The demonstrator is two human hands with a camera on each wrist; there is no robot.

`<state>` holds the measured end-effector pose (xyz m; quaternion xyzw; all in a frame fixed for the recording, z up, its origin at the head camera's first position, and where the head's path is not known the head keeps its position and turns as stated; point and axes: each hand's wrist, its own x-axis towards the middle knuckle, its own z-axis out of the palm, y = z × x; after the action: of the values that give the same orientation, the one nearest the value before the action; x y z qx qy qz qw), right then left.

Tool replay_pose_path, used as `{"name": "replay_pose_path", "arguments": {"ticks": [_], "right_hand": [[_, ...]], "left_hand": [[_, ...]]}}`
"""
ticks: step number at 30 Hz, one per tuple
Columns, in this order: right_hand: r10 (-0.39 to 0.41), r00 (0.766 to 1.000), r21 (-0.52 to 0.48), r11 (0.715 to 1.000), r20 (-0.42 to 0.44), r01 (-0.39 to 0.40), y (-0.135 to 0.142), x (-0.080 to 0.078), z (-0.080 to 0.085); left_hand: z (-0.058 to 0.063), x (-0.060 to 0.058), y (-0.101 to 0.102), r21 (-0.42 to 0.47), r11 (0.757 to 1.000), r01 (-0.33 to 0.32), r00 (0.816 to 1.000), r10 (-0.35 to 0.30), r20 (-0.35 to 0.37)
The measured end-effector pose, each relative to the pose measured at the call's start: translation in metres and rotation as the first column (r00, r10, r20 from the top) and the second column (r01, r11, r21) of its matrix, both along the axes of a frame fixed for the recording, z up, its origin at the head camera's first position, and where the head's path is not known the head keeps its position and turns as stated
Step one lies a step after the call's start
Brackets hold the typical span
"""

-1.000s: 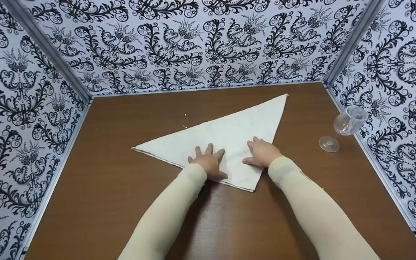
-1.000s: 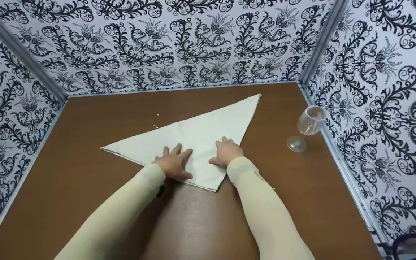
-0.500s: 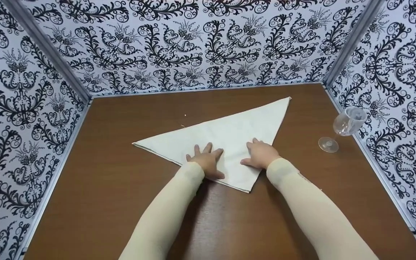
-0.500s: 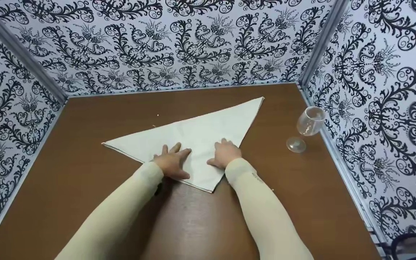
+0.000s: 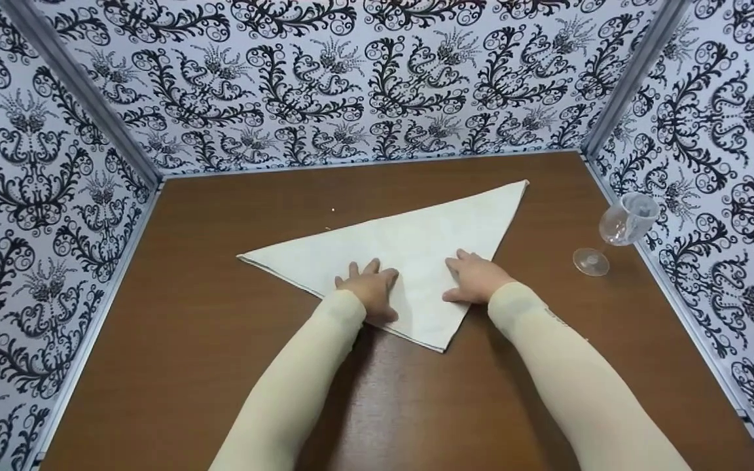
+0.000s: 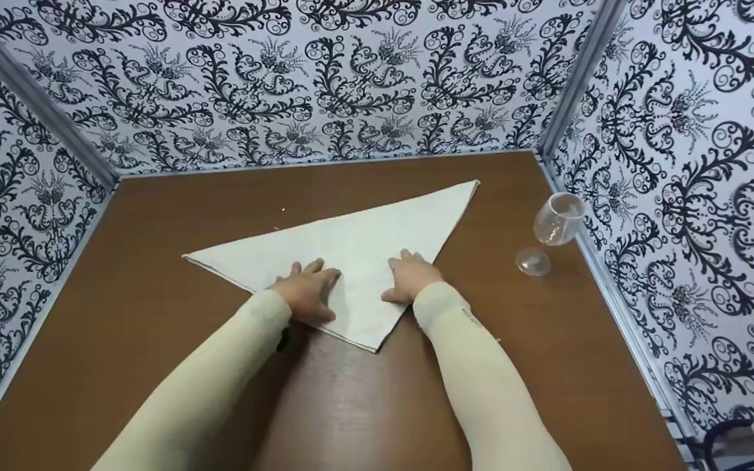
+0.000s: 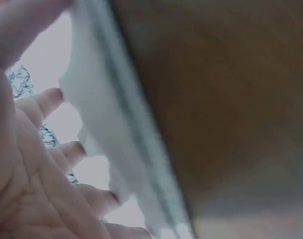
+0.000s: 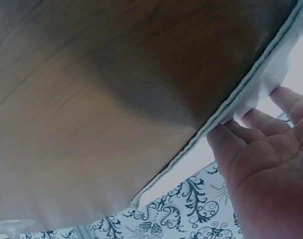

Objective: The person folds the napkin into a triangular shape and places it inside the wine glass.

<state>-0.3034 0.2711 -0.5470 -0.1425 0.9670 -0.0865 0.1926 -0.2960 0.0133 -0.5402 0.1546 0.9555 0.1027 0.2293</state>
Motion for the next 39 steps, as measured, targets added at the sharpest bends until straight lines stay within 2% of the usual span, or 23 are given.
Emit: {"name": "replay_pose_path", "arguments": {"ticks": [6, 10, 17, 23, 31, 35, 39], "right_hand": [[-0.015, 0.999, 0.012, 1.000, -0.028, 0.016, -0.003, 0.001, -0.007], [-0.014, 0.999, 0.023, 1.000, -0.044, 0.015, -0.006, 0.002, -0.010], [-0.008, 0.998, 0.046, 0.999, -0.057, 0.011, -0.012, 0.002, -0.013], [0.017, 0.996, 0.038, 0.999, -0.092, -0.013, -0.009, 0.002, -0.007], [-0.011, 0.999, 0.013, 1.000, -0.047, 0.012, -0.005, 0.005, -0.009], [-0.019, 0.999, 0.033, 0.999, -0.049, 0.021, -0.007, 0.005, -0.010], [-0.022, 0.998, 0.046, 0.999, -0.058, 0.024, -0.008, 0.006, -0.010]], "left_hand": [[-0.010, 0.002, 0.004, -0.025, 1.000, -0.002, 1.000, 0.002, 0.003], [-0.013, -0.001, 0.000, -0.044, 0.999, -0.010, 1.000, 0.010, -0.004], [-0.010, -0.004, -0.008, -0.024, 1.000, 0.009, 1.000, -0.008, 0.014], [-0.005, -0.005, -0.012, -0.014, 1.000, 0.017, 0.999, -0.017, 0.029], [0.002, -0.002, -0.003, -0.062, 0.998, 0.012, 0.999, -0.010, 0.038], [-0.001, -0.001, -0.001, -0.064, 0.998, 0.013, 0.999, -0.010, 0.045], [-0.005, -0.003, -0.004, -0.067, 0.998, 0.010, 1.000, -0.009, 0.019]]}}
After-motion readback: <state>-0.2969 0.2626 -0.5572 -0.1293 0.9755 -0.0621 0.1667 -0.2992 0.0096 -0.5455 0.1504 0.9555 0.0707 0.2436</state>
